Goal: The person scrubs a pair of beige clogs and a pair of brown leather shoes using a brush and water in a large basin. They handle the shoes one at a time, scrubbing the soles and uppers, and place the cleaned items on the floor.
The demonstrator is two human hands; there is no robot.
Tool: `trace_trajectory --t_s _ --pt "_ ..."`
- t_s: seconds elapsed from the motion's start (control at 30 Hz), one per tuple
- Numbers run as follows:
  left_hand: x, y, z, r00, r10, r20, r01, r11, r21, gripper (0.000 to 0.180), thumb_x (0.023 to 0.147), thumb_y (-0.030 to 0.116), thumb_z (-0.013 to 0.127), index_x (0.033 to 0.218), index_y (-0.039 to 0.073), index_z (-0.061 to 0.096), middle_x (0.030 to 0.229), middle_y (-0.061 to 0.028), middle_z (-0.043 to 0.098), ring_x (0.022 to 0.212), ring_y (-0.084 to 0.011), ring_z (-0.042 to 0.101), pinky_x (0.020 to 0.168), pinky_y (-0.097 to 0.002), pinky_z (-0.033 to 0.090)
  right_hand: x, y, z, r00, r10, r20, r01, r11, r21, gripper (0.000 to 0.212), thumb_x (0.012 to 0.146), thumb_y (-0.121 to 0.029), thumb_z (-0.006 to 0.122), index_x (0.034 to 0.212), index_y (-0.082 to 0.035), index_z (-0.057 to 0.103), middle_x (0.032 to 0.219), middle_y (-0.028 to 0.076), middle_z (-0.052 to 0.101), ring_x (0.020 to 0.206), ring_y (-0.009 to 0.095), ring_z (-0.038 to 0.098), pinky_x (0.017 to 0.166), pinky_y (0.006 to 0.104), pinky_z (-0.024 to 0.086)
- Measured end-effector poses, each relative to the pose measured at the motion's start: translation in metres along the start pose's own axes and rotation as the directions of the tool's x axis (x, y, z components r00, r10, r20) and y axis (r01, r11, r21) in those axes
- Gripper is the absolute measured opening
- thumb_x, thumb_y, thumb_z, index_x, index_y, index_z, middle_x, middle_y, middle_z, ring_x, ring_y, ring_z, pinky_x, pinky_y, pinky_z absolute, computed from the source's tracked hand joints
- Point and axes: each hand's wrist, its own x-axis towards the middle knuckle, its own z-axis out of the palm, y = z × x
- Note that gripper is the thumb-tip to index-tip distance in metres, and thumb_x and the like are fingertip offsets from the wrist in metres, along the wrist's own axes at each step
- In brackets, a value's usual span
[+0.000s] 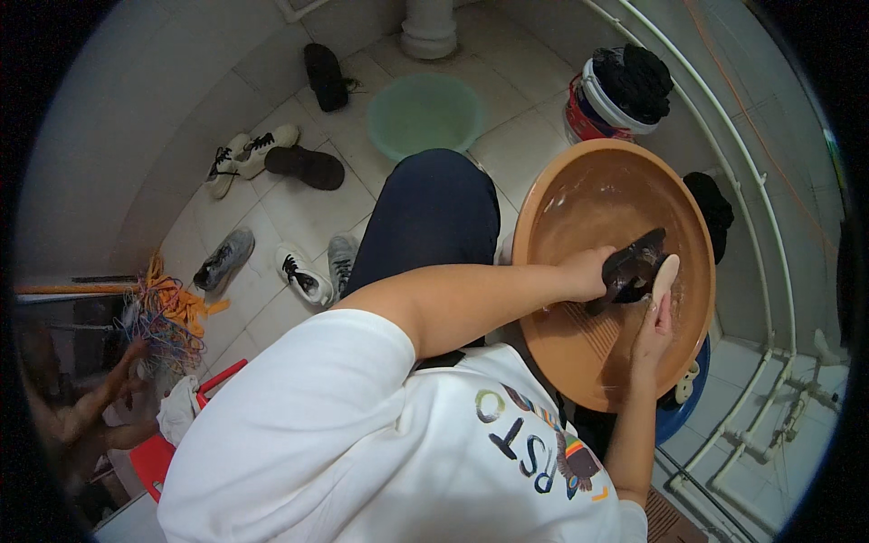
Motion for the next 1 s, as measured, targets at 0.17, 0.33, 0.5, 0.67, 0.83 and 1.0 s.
trace_trajectory --t_s 0.17,0.33,0.5,0.67,0.83,1.0 --pt "-0.011 0.021 -0.004 0.992 -0.123 -0.019 0.124 0.99 0.064 0.064 0.067 0.008 0.061 0.128 0.01 0.041 0.108 -0.0207 0.058 0.099 -0.0331 0.057 0.084 -0.0367 0.045 -0.014 -0.05 0.016 0.98 -0.106 0.168 0.179 0.839 -0.514 0.036 0.089 -0.018 0.053 0.124 -0.015 0.051 0.104 0.016 0.062 0.09 0.023 0.062 0.073 0.0318 0.046" --pt "-0.006 0.018 -0.001 0.994 -0.084 0.073 0.081 0.996 0.044 0.063 0.068 0.009 0.061 0.127 0.01 0.042 0.111 -0.0202 0.057 0.103 -0.0309 0.055 0.086 -0.0362 0.044 0.027 -0.01 -0.003 0.982 0.191 -0.013 -0.174 0.86 -0.48 0.036 0.086 -0.021 0.055 0.122 -0.014 0.052 0.11 0.018 0.059 0.101 0.024 0.059 0.084 0.0303 0.044" --pt "0.003 0.003 0.0 0.989 -0.114 -0.096 0.098 0.982 -0.159 0.05 0.067 0.001 0.057 0.116 0.008 0.051 0.103 -0.0152 0.06 0.095 -0.0248 0.058 0.082 -0.0332 0.045 -0.007 -0.046 0.032 0.972 -0.061 0.228 0.184 0.801 -0.57 0.033 0.086 -0.026 0.055 0.118 -0.022 0.055 0.097 0.019 0.061 0.086 0.032 0.061 0.072 0.0355 0.047" --pt "0.006 -0.007 -0.001 0.996 -0.045 0.082 0.063 0.969 -0.241 0.063 0.067 -0.006 0.05 0.128 0.008 0.043 0.106 -0.0106 0.057 0.094 -0.0203 0.056 0.08 -0.028 0.046 0.037 -0.028 0.004 0.982 0.177 0.061 -0.092 0.741 -0.665 0.037 0.086 -0.034 0.053 0.122 -0.026 0.051 0.092 0.017 0.061 0.083 0.033 0.061 0.07 0.0381 0.048" --pt "0.002 0.01 -0.004 0.974 -0.225 0.036 0.228 0.968 -0.104 0.06 0.067 -0.005 0.052 0.126 0.004 0.044 0.1 -0.0126 0.059 0.088 -0.0205 0.058 0.077 -0.0281 0.046 0.0 -0.055 0.025 0.966 -0.011 0.26 0.191 0.707 -0.681 0.037 0.085 -0.035 0.053 0.122 -0.032 0.051 0.09 0.013 0.062 0.083 0.031 0.061 0.072 0.0397 0.047" --pt "0.006 0.006 -0.003 0.966 -0.191 0.177 0.232 0.938 -0.256 0.059 0.068 -0.007 0.05 0.125 0.006 0.045 0.101 -0.0104 0.059 0.089 -0.0189 0.057 0.076 -0.0253 0.045 0.052 -0.025 -0.005 0.987 0.163 0.004 -0.129 0.792 -0.597 0.037 0.087 -0.038 0.048 0.124 -0.03 0.049 0.095 0.017 0.063 0.084 0.033 0.061 0.072 0.0407 0.047"
